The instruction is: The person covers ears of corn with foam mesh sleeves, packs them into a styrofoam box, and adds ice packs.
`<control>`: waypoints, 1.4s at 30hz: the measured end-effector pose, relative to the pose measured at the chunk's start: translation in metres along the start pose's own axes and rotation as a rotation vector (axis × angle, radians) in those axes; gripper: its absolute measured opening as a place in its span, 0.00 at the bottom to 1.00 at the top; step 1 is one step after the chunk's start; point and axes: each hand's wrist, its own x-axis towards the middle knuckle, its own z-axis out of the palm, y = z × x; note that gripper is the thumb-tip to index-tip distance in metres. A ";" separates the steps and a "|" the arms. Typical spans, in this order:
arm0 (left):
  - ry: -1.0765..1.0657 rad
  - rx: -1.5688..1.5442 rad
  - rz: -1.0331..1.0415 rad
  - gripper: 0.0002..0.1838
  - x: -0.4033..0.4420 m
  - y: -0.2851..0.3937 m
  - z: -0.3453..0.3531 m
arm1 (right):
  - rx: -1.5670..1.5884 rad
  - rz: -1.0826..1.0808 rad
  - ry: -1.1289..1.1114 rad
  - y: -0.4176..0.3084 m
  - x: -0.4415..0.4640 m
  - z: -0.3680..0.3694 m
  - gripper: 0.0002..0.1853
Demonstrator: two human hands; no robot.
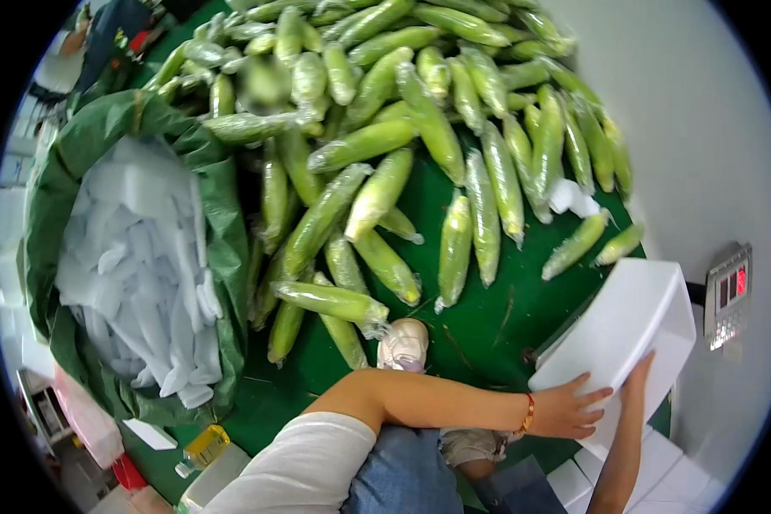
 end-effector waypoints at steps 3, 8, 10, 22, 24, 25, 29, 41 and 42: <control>0.054 -0.036 -0.005 0.15 -0.011 0.002 0.000 | -0.026 -0.024 -0.135 0.053 0.027 0.026 0.37; -0.099 -0.453 0.000 0.21 -0.011 -0.023 -0.052 | -0.042 -0.471 -0.397 0.056 0.068 0.009 0.36; 0.027 -0.533 -0.255 0.23 -0.040 -0.043 -0.091 | -0.196 -0.621 -0.229 0.013 0.038 -0.013 0.34; 0.694 0.878 -1.567 0.22 -0.362 -0.137 -0.442 | -0.096 -1.197 -0.563 -0.125 -0.288 0.135 0.04; 0.859 0.826 -1.417 0.24 -0.350 -0.133 -0.420 | 0.154 -1.064 -0.733 -0.120 -0.299 0.189 0.08; 0.955 0.762 -1.442 0.24 -0.323 -0.122 -0.404 | 0.134 -0.948 -0.797 -0.122 -0.306 0.203 0.06; 0.845 0.783 -1.290 0.24 -0.288 -0.083 -0.366 | 0.218 -0.769 -0.924 -0.137 -0.310 0.252 0.08; 0.472 0.848 -1.261 0.07 -0.285 -0.081 -0.364 | 0.178 -0.547 -1.031 -0.107 -0.302 0.244 0.08; 0.366 0.833 -1.119 0.10 -0.239 -0.061 -0.337 | 0.210 -0.500 -1.038 -0.105 -0.305 0.242 0.07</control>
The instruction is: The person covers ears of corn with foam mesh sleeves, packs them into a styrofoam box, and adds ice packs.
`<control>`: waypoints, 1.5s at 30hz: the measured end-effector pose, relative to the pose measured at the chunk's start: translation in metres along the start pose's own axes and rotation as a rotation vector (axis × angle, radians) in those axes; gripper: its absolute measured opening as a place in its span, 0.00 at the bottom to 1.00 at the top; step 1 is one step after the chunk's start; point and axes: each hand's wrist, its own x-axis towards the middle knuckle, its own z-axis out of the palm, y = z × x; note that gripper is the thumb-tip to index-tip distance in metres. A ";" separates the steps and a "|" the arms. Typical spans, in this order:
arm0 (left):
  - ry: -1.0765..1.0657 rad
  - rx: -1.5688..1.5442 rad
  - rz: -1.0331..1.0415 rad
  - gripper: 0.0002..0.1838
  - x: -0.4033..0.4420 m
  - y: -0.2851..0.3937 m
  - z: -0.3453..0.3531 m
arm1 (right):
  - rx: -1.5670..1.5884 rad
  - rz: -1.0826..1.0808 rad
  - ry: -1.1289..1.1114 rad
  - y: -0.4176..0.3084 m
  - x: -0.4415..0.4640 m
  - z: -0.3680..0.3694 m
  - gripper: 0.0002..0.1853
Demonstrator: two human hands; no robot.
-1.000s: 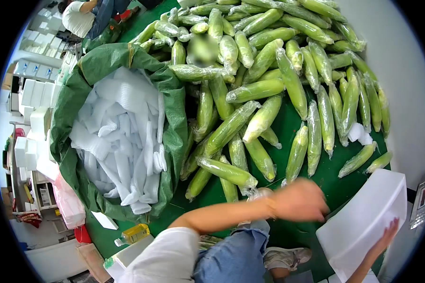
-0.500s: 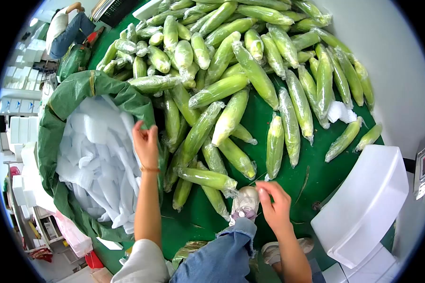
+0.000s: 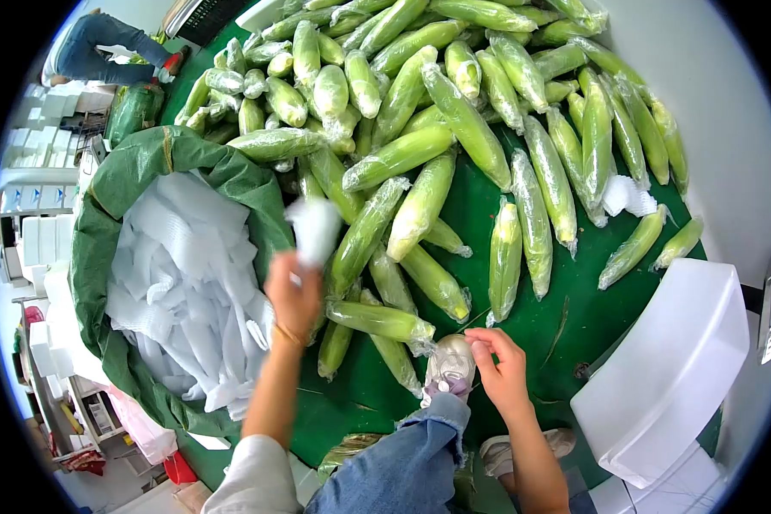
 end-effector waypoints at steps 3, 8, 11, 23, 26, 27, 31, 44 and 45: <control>-0.279 -0.449 -0.034 0.26 -0.067 0.088 0.026 | 0.212 -0.082 -0.076 0.001 0.006 0.001 0.27; -0.712 -1.110 -0.297 0.38 -0.036 0.144 0.048 | 0.480 0.109 -0.047 -0.040 0.042 -0.013 0.32; -0.791 -0.877 -0.461 0.23 -0.016 0.143 0.047 | 0.127 -0.055 -0.190 -0.038 0.051 -0.029 0.34; -0.711 -1.195 -0.811 0.06 -0.061 0.113 0.070 | 0.756 0.598 -0.191 0.013 0.017 0.008 0.08; -1.533 -1.534 -0.975 0.07 -0.054 0.101 0.046 | 1.288 0.528 -0.351 0.018 0.030 -0.004 0.08; -1.341 -1.518 -0.934 0.09 -0.043 0.097 0.041 | 1.225 0.557 -0.408 0.015 0.037 -0.002 0.08; -0.741 -0.998 -0.678 0.15 0.020 0.045 0.060 | 0.243 0.432 -0.329 0.020 0.103 0.011 0.23; -0.833 -0.677 -0.374 0.19 0.004 0.111 0.075 | 1.001 0.490 0.072 -0.018 0.085 0.012 0.23; -0.818 -0.755 -0.265 0.19 -0.008 0.129 0.062 | 1.017 0.434 0.036 -0.008 0.052 0.003 0.24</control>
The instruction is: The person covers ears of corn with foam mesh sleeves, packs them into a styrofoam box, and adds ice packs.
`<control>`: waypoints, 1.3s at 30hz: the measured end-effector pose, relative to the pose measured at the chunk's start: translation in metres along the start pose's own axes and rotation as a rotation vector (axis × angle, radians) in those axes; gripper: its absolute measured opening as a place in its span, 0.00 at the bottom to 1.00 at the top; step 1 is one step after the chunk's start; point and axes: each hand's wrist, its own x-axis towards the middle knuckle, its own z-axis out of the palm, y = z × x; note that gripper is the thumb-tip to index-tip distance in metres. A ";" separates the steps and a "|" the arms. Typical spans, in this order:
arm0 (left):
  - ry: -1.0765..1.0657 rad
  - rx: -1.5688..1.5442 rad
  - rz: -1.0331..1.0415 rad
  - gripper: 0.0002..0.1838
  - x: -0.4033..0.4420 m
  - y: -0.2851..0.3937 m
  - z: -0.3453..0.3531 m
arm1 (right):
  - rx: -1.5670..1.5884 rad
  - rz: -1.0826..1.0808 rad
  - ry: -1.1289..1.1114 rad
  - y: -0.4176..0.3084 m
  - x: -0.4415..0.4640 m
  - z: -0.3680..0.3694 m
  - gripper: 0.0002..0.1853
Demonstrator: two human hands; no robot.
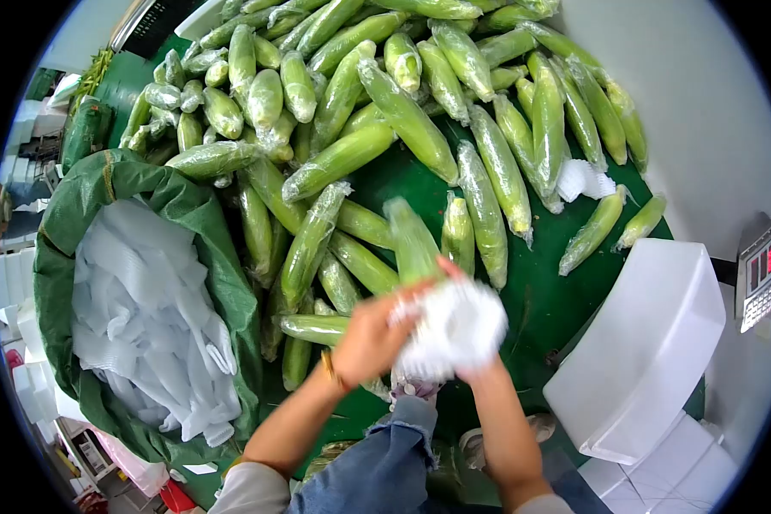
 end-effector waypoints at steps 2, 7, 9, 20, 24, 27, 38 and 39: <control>-0.089 -0.109 0.013 0.19 -0.031 0.022 0.019 | 0.005 -0.082 -0.034 0.017 -0.056 -0.025 0.27; -0.268 -0.585 -0.473 0.21 -0.065 0.028 0.039 | -0.023 0.062 0.245 0.020 -0.115 -0.008 0.30; -0.360 -0.286 -0.178 0.21 -0.075 0.021 0.029 | 0.076 0.085 0.244 0.032 -0.123 -0.021 0.30; 0.156 -0.088 -0.020 0.02 -0.019 -0.075 0.054 | -0.594 -0.465 0.407 0.062 -0.041 -0.061 0.08; 0.252 0.174 -0.003 0.08 -0.001 -0.126 0.072 | -0.421 -0.438 0.411 0.119 0.021 -0.116 0.06; 0.170 -0.015 -0.103 0.11 -0.008 -0.125 0.070 | 0.175 -0.403 0.285 0.101 -0.002 -0.083 0.08; -0.313 -0.065 0.546 0.37 0.025 0.072 0.090 | 0.329 0.178 0.107 -0.053 -0.179 -0.045 0.43; -0.332 -0.132 0.559 0.45 0.020 0.081 0.105 | 0.313 0.118 0.066 -0.067 -0.212 -0.057 0.45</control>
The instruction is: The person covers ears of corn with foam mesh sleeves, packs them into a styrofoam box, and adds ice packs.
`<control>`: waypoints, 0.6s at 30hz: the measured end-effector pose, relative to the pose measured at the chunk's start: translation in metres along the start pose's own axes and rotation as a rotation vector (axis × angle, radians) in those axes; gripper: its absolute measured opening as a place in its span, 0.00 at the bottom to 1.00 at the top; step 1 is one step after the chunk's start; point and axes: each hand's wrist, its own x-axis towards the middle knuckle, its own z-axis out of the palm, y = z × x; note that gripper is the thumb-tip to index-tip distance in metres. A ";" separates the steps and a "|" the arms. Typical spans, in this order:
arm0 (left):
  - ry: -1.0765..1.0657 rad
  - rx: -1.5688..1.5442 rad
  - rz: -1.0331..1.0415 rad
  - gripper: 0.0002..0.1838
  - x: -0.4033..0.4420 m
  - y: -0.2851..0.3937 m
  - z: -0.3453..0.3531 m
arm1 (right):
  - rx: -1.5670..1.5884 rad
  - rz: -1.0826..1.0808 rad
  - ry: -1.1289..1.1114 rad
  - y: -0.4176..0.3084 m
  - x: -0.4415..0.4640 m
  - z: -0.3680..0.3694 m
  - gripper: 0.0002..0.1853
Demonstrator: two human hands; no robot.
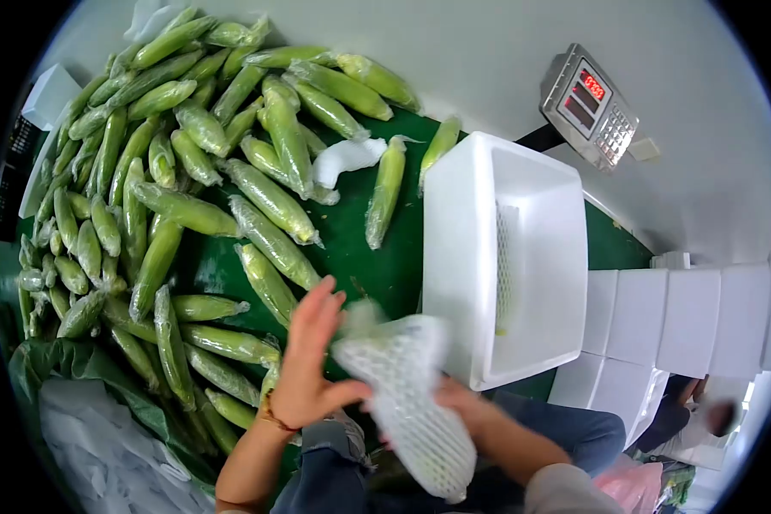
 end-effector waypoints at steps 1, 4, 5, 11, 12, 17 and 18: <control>-0.104 0.155 0.138 0.46 0.003 0.002 0.010 | -0.151 -0.147 0.083 -0.014 -0.027 -0.023 0.47; -0.382 0.403 0.362 0.43 0.006 0.008 0.042 | -0.835 -0.714 0.665 -0.091 -0.084 -0.033 0.48; -0.425 0.375 0.381 0.40 0.004 0.007 0.052 | -1.115 -0.821 0.794 -0.126 -0.076 -0.030 0.46; -0.404 0.238 0.130 0.27 -0.035 -0.020 0.070 | -1.743 -0.815 0.927 -0.222 -0.025 -0.187 0.36; -0.389 0.239 0.090 0.26 -0.039 -0.022 0.060 | -1.876 -0.690 1.078 -0.231 -0.019 -0.202 0.34; 0.070 0.153 -0.151 0.19 -0.087 -0.044 0.009 | -2.644 -0.737 1.339 -0.195 0.011 -0.175 0.30; 0.131 0.193 -0.261 0.17 -0.097 -0.041 -0.002 | -2.652 -0.791 1.290 -0.198 0.011 -0.171 0.30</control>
